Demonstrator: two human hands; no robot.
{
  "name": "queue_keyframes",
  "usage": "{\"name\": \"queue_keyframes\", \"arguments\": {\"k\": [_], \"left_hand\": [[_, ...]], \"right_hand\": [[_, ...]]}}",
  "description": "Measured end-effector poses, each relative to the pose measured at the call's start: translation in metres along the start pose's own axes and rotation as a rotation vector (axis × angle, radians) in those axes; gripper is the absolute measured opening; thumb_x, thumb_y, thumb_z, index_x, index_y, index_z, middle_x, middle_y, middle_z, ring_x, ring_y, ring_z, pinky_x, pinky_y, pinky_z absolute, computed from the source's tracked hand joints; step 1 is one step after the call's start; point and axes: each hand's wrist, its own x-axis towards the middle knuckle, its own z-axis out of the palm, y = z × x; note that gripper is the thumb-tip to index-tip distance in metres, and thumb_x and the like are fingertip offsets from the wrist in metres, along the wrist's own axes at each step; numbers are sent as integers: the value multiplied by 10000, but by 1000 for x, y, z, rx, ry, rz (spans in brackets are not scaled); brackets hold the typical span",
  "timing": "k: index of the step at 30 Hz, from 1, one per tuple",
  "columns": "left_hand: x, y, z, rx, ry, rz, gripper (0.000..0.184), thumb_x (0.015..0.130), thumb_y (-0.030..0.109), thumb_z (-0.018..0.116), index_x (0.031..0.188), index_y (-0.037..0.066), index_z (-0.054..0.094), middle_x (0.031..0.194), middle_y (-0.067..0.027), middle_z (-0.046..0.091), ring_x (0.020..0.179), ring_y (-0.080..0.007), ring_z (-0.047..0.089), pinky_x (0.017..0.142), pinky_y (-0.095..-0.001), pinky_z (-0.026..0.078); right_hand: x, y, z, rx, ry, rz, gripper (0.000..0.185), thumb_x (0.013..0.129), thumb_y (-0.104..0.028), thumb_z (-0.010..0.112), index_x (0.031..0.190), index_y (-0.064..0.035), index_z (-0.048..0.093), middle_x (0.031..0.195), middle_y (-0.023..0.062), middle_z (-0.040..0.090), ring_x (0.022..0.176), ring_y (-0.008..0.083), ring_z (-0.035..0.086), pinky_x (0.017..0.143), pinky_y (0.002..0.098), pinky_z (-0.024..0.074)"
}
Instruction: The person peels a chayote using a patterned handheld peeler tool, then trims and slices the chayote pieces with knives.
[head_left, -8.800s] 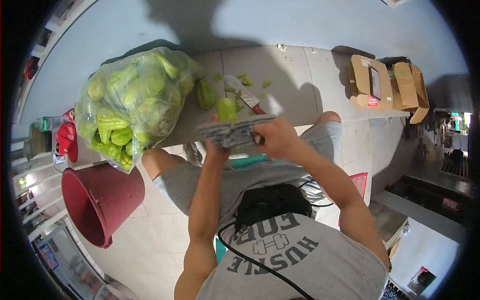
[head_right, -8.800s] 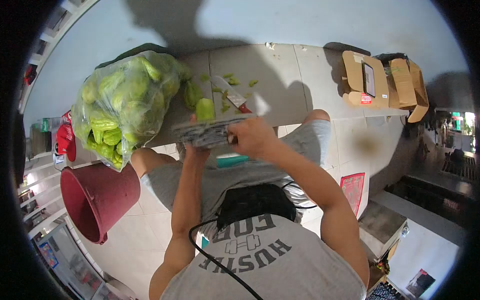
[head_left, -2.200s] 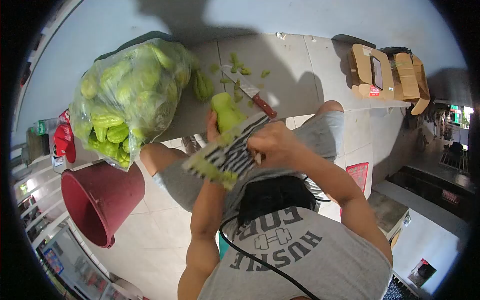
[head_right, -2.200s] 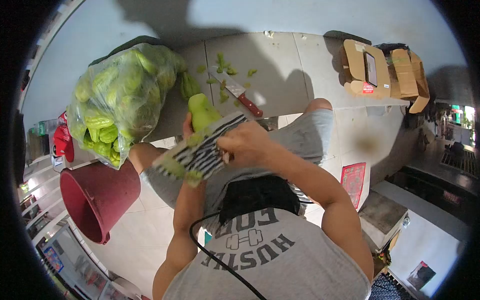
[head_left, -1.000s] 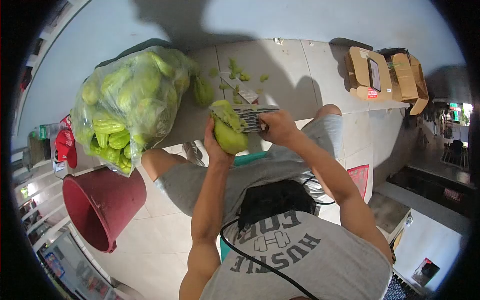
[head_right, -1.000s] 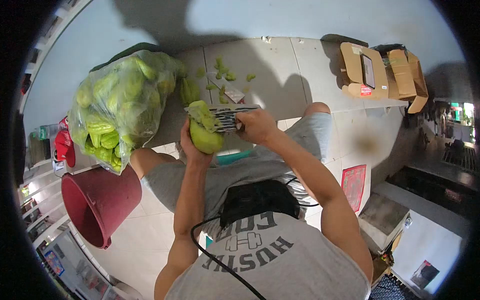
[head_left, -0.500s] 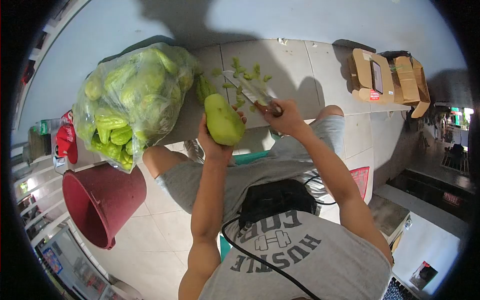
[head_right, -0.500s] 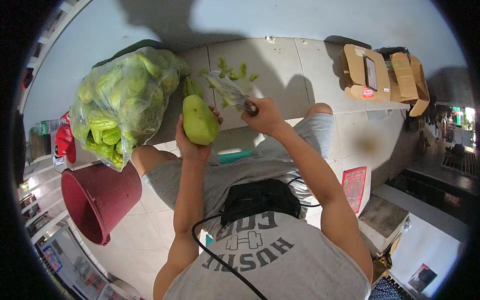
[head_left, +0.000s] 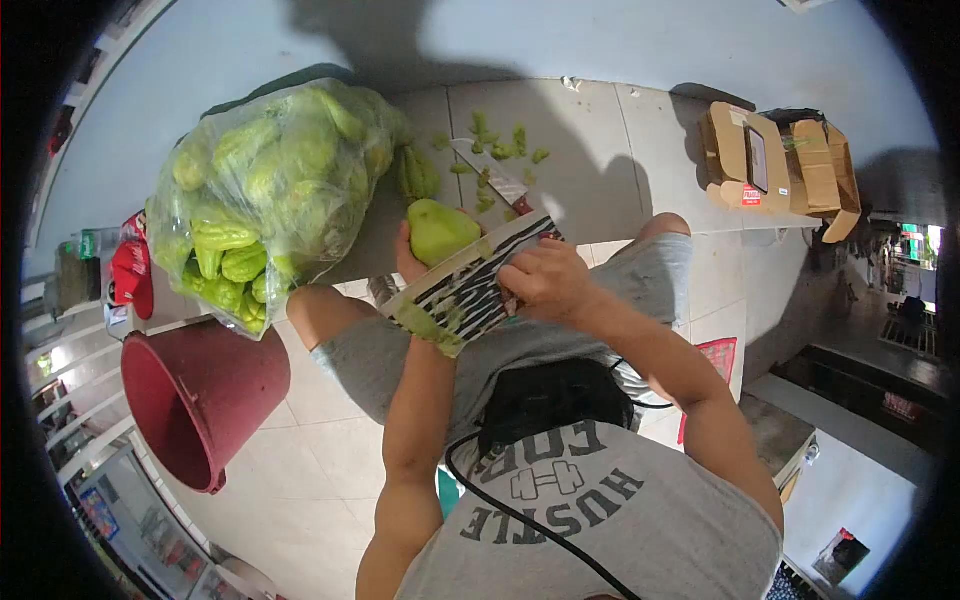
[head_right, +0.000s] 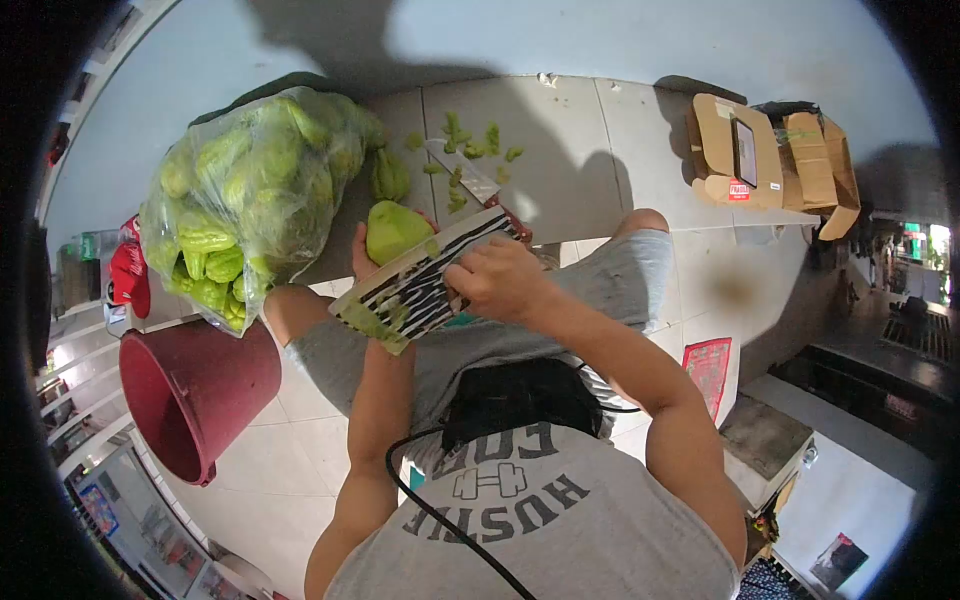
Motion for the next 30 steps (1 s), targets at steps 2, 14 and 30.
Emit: {"name": "queue_keyframes", "arguments": {"k": [2, 14, 30], "left_hand": [[1, 1, -3, 21, 21, 12, 592, 912, 539, 483, 1118, -10, 569, 1022, -196, 637, 977, -357, 618, 893, -472, 505], [10, 5, -38, 113, 74, 147, 602, 930, 540, 427, 1123, -8, 586, 1040, -205, 647, 954, -339, 633, 903, -468, 508], [4, 1, -5, 156, 44, 266, 528, 931, 503, 494, 1146, 27, 570, 1079, -225, 636, 948, -330, 651, 859, -446, 549]], "right_hand": [[1, -2, 4, -3, 1, 0, 213, 596, -211, 693, 692, -140, 517, 627, 10, 503, 587, 193, 586, 554, 348, 445], [4, -5, 10, 11, -7, 58, 170, 623, -168, 684, 701, -128, 538, 654, 29, 540, 616, 226, 603, 587, 370, 478], [-8, 15, -1, 64, -139, 218, 250, 584, -150, 727, 769, -110, 563, 664, 53, 575, 651, 273, 630, 596, 400, 503]]}}
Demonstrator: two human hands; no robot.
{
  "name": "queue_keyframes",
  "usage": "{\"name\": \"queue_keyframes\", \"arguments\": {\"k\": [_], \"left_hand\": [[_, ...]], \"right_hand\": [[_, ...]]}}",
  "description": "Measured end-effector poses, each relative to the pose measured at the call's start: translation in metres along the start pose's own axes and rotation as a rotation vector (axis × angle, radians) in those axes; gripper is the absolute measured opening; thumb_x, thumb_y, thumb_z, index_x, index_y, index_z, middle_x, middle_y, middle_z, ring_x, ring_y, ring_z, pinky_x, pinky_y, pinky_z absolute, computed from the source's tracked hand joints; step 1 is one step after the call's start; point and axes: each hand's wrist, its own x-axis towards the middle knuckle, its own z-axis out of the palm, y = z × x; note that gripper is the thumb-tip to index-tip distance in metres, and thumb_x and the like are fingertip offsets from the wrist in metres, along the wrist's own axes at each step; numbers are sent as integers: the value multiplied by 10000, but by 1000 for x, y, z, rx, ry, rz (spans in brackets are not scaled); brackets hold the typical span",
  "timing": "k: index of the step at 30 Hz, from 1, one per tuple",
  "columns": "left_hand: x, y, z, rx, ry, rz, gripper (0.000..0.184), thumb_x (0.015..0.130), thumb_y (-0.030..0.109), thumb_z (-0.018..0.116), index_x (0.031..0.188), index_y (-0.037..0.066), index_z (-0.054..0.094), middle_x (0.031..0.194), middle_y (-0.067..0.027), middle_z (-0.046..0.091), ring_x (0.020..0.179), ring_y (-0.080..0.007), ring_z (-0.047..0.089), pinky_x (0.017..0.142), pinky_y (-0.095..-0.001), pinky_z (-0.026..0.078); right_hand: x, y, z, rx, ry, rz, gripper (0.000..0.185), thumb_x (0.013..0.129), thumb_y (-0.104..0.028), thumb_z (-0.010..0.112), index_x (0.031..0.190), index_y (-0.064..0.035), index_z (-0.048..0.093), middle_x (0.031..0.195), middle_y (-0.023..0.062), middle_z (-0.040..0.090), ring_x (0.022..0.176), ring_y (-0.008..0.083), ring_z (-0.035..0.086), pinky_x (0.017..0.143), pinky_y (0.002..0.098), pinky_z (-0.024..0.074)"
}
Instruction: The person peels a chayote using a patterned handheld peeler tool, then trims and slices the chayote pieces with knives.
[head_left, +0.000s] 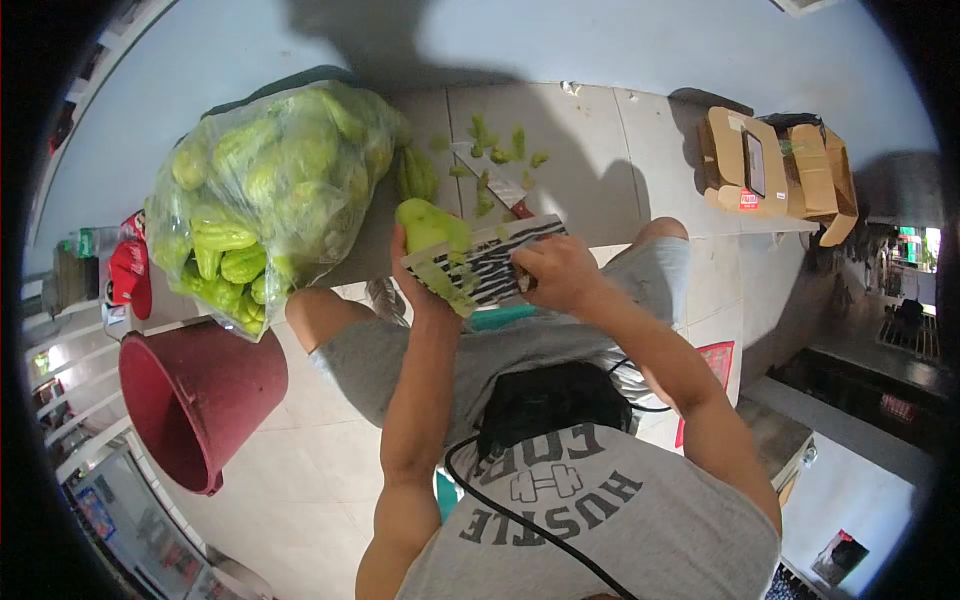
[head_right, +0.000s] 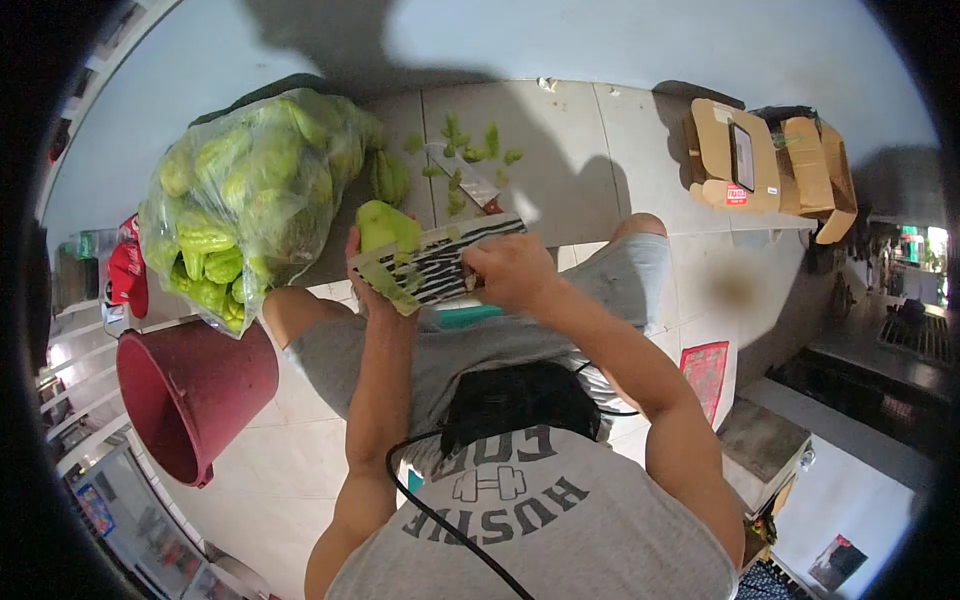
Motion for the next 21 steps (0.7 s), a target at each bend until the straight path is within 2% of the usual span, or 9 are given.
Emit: {"name": "queue_keyframes", "arguments": {"k": [4, 6, 7, 9, 13, 16, 18, 21], "left_hand": [[-7, -1, 3, 20, 57, -37, 503, 942, 482, 480, 1167, 40, 562, 1089, -219, 631, 943, -329, 651, 843, -445, 553], [0, -3, -3, -110, -86, -189, 509, 943, 484, 483, 1185, 42, 556, 1097, -218, 630, 941, -327, 651, 835, -456, 555], [-1, -5, -5, -106, -91, -191, 509, 943, 484, 483, 1185, 42, 556, 1097, -218, 630, 941, -327, 651, 835, -456, 555], [-13, -8, 10, 40, 88, -48, 537, 939, 498, 503, 1209, 36, 546, 1116, -218, 624, 953, -323, 652, 834, -459, 562], [-13, -8, 3, 66, 39, -50, 535, 947, 488, 504, 1228, 34, 540, 1130, -220, 619, 972, -319, 647, 827, -447, 567], [-6, -7, 2, 38, 3, -111, 496, 967, 452, 480, 1230, 36, 538, 1118, -215, 621, 978, -315, 641, 807, -437, 565], [-11, -6, 13, 86, 18, -88, 505, 961, 459, 490, 1227, 32, 540, 1124, -215, 622, 984, -311, 642, 818, -435, 567], [-13, -3, 17, 161, 43, -52, 519, 952, 463, 504, 1229, 25, 538, 1128, -211, 625, 996, -304, 643, 837, -428, 567]], "right_hand": [[-3, -12, -8, 7, -37, 12, 261, 591, -157, 741, 772, -99, 563, 697, 63, 607, 658, 292, 637, 595, 414, 505], [2, -22, -12, 40, -23, -66, 270, 581, -157, 746, 775, -102, 567, 703, 66, 615, 662, 300, 638, 592, 417, 507], [3, -16, -11, 37, -17, -66, 270, 581, -157, 746, 775, -102, 567, 703, 66, 615, 662, 300, 638, 592, 417, 507], [4, 0, -13, 73, -101, 68, 205, 646, -202, 715, 761, -102, 578, 697, 76, 642, 621, 288, 658, 582, 408, 529], [0, -8, -28, 111, -154, 56, 195, 651, -202, 715, 780, -104, 605, 707, 94, 652, 636, 298, 660, 585, 415, 526], [3, -15, -34, 131, -195, -50, 185, 660, -208, 715, 781, -110, 615, 719, 96, 660, 647, 304, 659, 591, 424, 524], [-1, -3, -22, 124, -105, 9, 261, 584, -168, 746, 783, -109, 588, 682, 74, 606, 668, 309, 639, 591, 416, 503], [-2, 7, -15, 57, -87, 79, 270, 563, -157, 742, 780, -111, 588, 678, 70, 600, 656, 304, 636, 585, 420, 499]]}}
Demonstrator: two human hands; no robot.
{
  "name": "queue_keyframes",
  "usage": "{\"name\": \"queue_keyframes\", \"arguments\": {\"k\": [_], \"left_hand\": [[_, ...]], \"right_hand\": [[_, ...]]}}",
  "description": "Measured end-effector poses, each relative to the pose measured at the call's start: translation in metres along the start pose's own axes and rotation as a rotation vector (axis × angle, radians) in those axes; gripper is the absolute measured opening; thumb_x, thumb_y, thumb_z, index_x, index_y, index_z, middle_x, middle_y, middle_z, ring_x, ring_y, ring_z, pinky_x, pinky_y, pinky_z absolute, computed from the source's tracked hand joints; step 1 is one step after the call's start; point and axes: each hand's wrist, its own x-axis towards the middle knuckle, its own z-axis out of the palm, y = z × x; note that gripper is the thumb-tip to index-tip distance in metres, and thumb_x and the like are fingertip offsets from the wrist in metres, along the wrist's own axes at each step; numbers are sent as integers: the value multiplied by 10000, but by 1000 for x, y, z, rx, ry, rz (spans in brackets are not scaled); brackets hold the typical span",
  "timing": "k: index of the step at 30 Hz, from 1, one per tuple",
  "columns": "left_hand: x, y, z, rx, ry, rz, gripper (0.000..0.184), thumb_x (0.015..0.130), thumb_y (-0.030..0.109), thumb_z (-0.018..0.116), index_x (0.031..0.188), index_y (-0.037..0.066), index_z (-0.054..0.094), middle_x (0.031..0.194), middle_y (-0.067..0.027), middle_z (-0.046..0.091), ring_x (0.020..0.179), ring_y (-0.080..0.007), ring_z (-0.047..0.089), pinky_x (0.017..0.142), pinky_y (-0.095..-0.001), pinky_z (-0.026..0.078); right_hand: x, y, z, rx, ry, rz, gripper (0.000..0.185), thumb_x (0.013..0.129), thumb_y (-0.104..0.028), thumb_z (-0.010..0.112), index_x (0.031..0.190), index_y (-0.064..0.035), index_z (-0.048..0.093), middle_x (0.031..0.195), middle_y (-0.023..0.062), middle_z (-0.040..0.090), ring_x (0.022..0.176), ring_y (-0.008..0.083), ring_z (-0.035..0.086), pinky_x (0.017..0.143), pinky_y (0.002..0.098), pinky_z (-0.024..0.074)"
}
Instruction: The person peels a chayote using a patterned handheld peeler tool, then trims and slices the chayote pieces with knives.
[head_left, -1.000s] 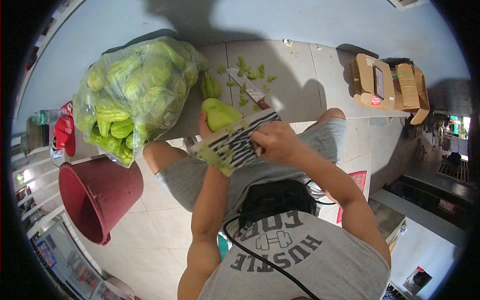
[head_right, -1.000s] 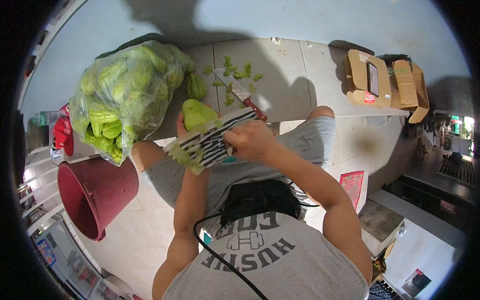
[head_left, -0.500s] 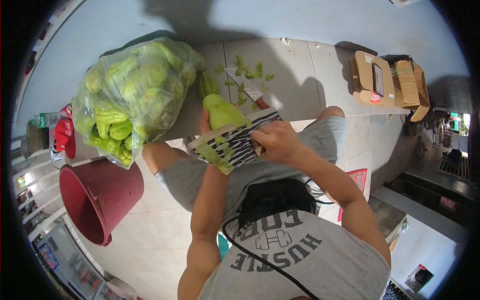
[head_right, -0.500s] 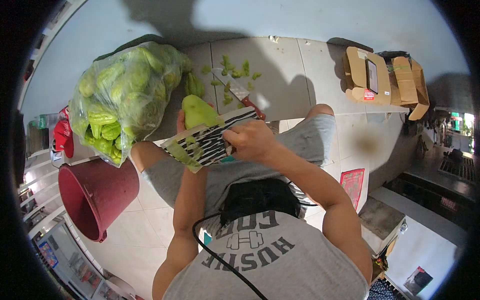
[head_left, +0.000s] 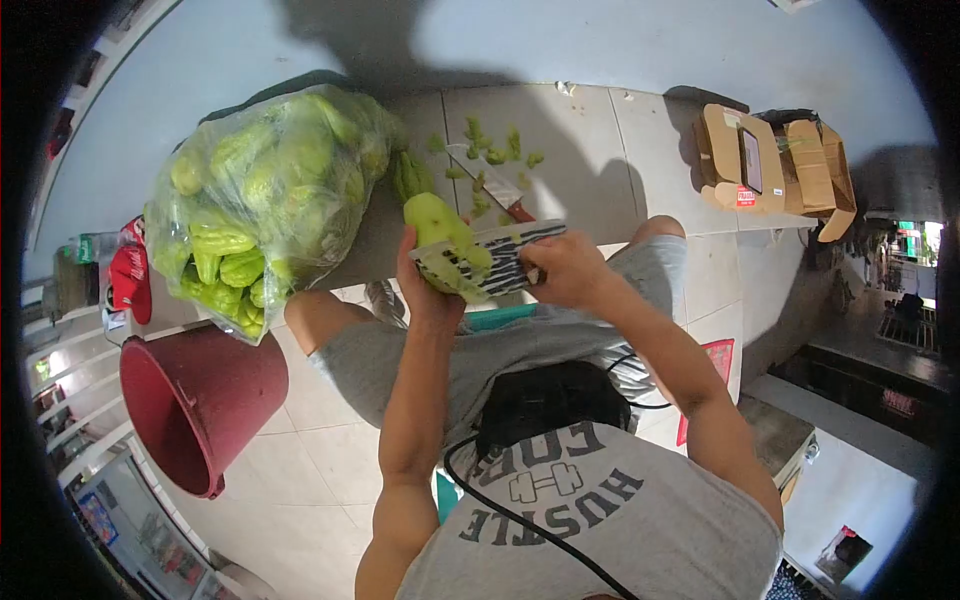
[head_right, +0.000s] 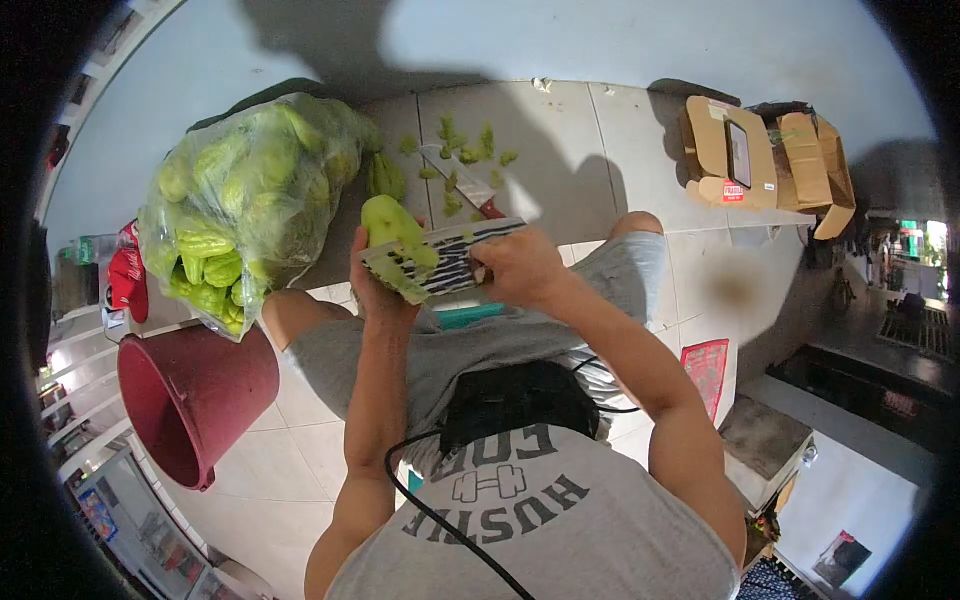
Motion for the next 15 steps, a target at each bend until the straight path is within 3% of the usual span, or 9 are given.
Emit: {"name": "queue_keyframes", "arguments": {"k": [2, 6, 8, 10, 12, 15], "left_hand": [[0, -2, -8, 28, 30, -5, 524, 948, 460, 506, 1235, 22, 533, 1125, -208, 627, 1002, -301, 644, 847, -423, 565], [0, -5, -12, -158, -196, -201, 529, 951, 451, 487, 1263, 23, 505, 1100, -199, 631, 1015, -291, 643, 858, -441, 554], [-5, -10, 1, 25, 115, 6, 518, 955, 448, 485, 1270, 38, 508, 1123, -191, 633, 1015, -287, 646, 860, -446, 558], [-4, -6, 2, 59, 59, 2, 493, 963, 428, 477, 1285, 56, 506, 1164, -161, 624, 1038, -283, 636, 873, -449, 549], [-2, -7, -14, 89, -138, -74, 495, 970, 435, 471, 1294, 62, 506, 1200, -138, 609, 1090, -274, 608, 927, -462, 510], [-1, -10, -15, 35, -29, -108, 513, 970, 456, 478, 1293, 58, 509, 1211, -146, 605, 1105, -282, 604, 925, -450, 515]], "right_hand": [[-5, -10, -6, 21, -24, -28, 264, 568, -153, 740, 780, -108, 588, 683, 73, 607, 657, 306, 637, 587, 420, 501], [0, -13, -6, 53, 39, -56, 243, 589, -148, 735, 775, -97, 586, 708, 86, 635, 678, 321, 648, 603, 424, 508], [5, 3, -2, -1, 5, 51, 199, 630, -179, 720, 773, -105, 603, 694, 87, 645, 657, 314, 654, 593, 429, 515], [4, 13, 2, -51, -33, 157, 164, 670, -209, 704, 772, -113, 619, 680, 89, 656, 635, 306, 660, 583, 434, 521], [2, -7, -6, 23, -39, 3, 159, 677, -214, 702, 760, -103, 623, 669, 104, 654, 638, 323, 662, 592, 447, 528], [2, 1, 2, 47, -44, 47, 201, 623, -137, 725, 793, -105, 624, 702, 107, 641, 699, 337, 653, 628, 442, 521]]}}
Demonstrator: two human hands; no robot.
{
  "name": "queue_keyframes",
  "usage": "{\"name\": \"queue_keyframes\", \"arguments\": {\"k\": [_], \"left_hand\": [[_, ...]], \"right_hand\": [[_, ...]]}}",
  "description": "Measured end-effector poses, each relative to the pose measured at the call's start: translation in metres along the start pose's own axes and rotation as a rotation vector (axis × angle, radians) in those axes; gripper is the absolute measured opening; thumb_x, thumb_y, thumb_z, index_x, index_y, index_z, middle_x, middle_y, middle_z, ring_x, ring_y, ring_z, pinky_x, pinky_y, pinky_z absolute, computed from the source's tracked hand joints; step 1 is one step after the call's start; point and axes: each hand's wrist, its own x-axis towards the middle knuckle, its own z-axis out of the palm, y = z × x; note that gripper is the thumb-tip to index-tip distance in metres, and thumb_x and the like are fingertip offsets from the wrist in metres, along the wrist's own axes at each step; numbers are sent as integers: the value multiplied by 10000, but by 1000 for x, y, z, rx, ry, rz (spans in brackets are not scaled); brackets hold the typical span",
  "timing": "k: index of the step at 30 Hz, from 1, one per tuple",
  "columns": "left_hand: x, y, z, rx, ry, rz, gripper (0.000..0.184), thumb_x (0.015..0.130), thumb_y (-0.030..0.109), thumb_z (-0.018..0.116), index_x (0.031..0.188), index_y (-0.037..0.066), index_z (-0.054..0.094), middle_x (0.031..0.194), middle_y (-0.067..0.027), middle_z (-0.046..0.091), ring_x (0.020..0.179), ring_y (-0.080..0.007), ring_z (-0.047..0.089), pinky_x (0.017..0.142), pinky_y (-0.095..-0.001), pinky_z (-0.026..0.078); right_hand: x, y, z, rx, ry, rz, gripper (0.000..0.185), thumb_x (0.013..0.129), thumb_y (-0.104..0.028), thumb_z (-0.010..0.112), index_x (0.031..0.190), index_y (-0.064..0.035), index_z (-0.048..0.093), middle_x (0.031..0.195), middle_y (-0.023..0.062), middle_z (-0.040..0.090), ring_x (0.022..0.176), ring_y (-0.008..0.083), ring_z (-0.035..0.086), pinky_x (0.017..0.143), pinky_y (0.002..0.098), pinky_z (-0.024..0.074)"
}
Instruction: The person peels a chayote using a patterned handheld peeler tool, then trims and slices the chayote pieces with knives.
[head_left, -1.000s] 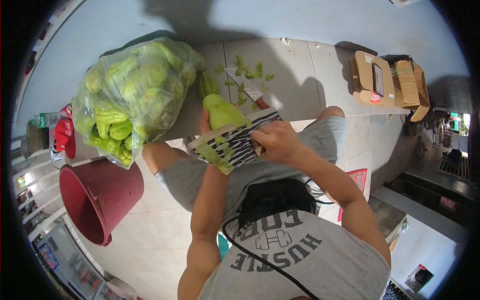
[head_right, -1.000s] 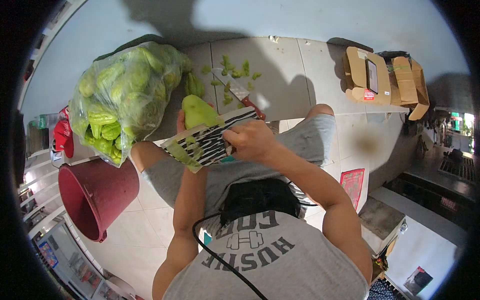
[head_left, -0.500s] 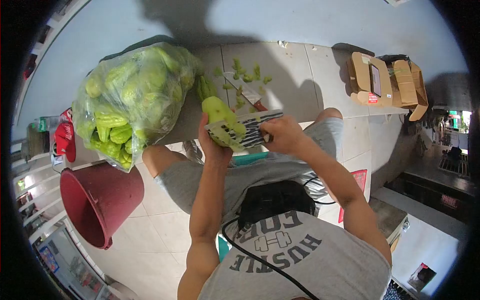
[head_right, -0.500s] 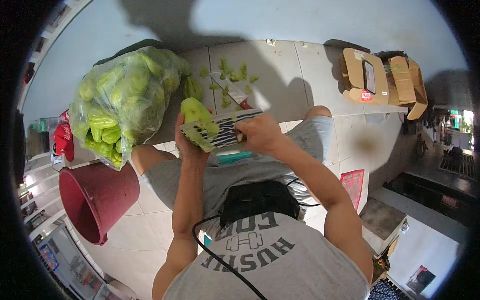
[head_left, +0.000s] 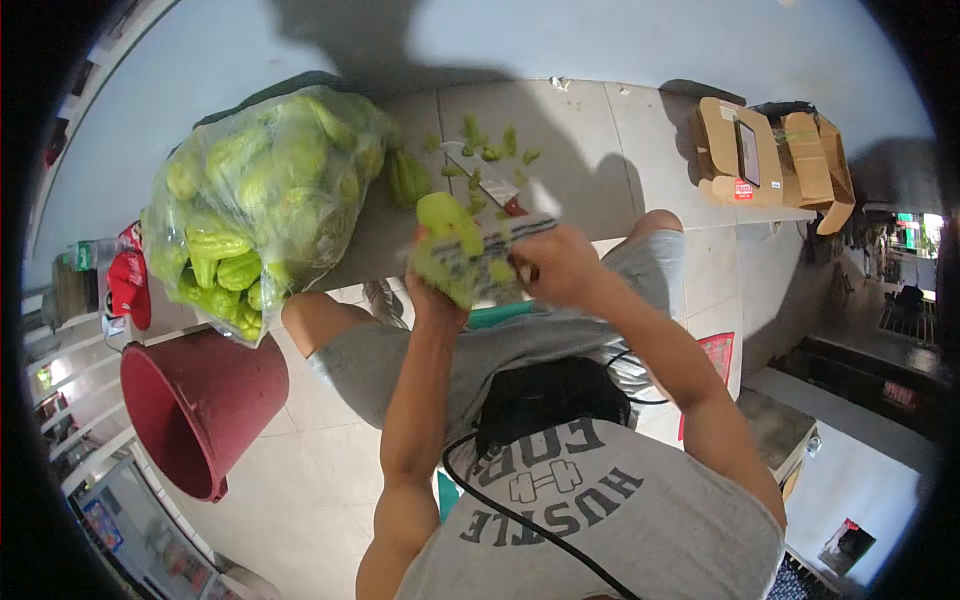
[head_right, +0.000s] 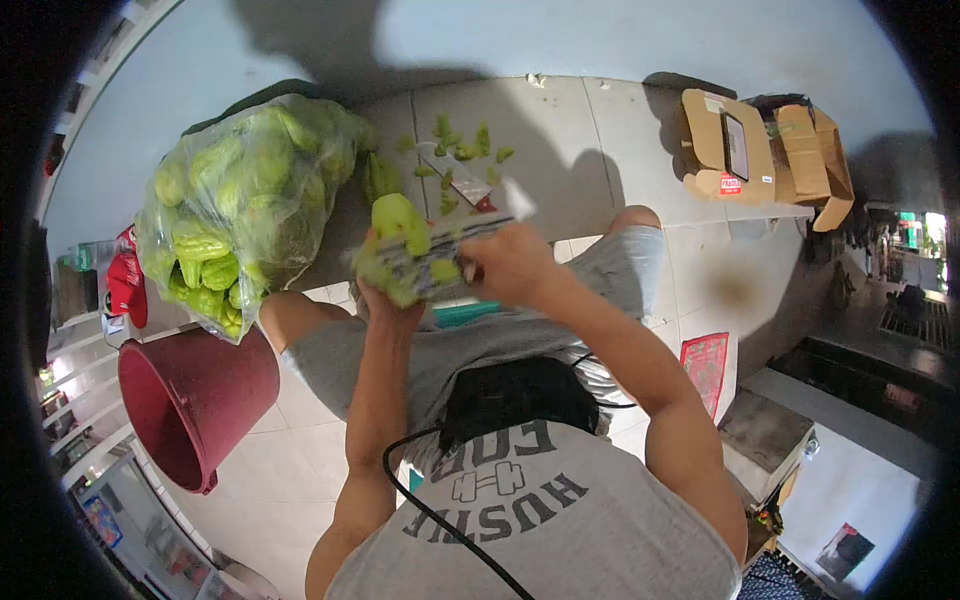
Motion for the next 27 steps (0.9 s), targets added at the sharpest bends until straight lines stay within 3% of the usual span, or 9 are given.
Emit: {"name": "queue_keyframes", "arguments": {"k": [3, 8, 13, 16, 20, 22, 23, 26, 27], "left_hand": [[-3, 2, 19, 77, 167, 79, 526, 977, 468, 461, 1297, 54, 508, 1227, -140, 586, 1093, -288, 604, 894, -445, 527], [-5, -3, 6, 25, 98, 24, 493, 981, 412, 438, 1312, 51, 499, 1223, -134, 598, 1111, -310, 597, 923, -458, 511], [-1, 1, 4, 119, 16, 6, 517, 982, 430, 392, 1336, 65, 487, 1243, -135, 586, 1121, -317, 594, 912, -493, 509], [-3, -2, 9, 50, 134, 48, 532, 976, 445, 395, 1340, 68, 486, 1242, -152, 587, 1087, -329, 601, 889, -505, 514], [-4, 2, 9, -1, 109, 17, 533, 977, 439, 390, 1347, 67, 480, 1254, -185, 580, 1083, -338, 602, 888, -507, 514], [3, 8, -2, 2, -280, -61, 540, 982, 438, 381, 1356, 60, 472, 1275, -208, 565, 1106, -349, 587, 911, -524, 501], [3, 10, 5, 1, -283, -56, 540, 982, 438, 381, 1356, 60, 472, 1275, -208, 565, 1106, -349, 587, 911, -524, 501], [-3, 15, 18, -61, -85, -16, 529, 985, 424, 396, 1350, 50, 475, 1269, -207, 560, 1119, -355, 574, 935, -533, 482], [5, 17, 19, -99, -18, 7, 522, 985, 416, 405, 1348, 48, 476, 1271, -208, 556, 1105, -358, 573, 940, -538, 476]], "right_hand": [[10, 22, 2, -60, -23, 160, 193, 630, -147, 733, 783, -110, 620, 701, 107, 641, 700, 333, 655, 630, 439, 521], [6, 8, -3, -46, -29, -59, 209, 669, -177, 749, 832, -101, 641, 716, 114, 660, 697, 329, 666, 627, 428, 528], [12, 48, 12, -45, 17, 230, 192, 648, -198, 707, 822, -130, 665, 728, 82, 681, 683, 326, 670, 623, 454, 537], [10, 15, 1, -89, 3, 88, 180, 679, -210, 710, 834, -128, 667, 747, 89, 687, 702, 327, 673, 642, 450, 542], [13, 36, 10, -20, -35, 73, 189, 729, -228, 703, 859, -95, 670, 754, 126, 684, 709, 343, 670, 648, 449, 542], [22, 67, 18, -64, 24, 322, 213, 772, -244, 692, 866, -54, 668, 728, 157, 672, 700, 367, 662, 646, 450, 538], [22, 62, 11, -68, 25, 317, 213, 772, -244, 692, 866, -54, 668, 728, 157, 672, 700, 367, 662, 646, 450, 538], [20, 38, -6, 154, 116, 367, 239, 787, -260, 688, 882, -41, 679, 715, 177, 665, 697, 387, 656, 649, 455, 531], [23, 40, -8, 159, 92, 423, 299, 814, -328, 694, 855, -31, 683, 704, 167, 664, 641, 351, 644, 619, 428, 515]]}}
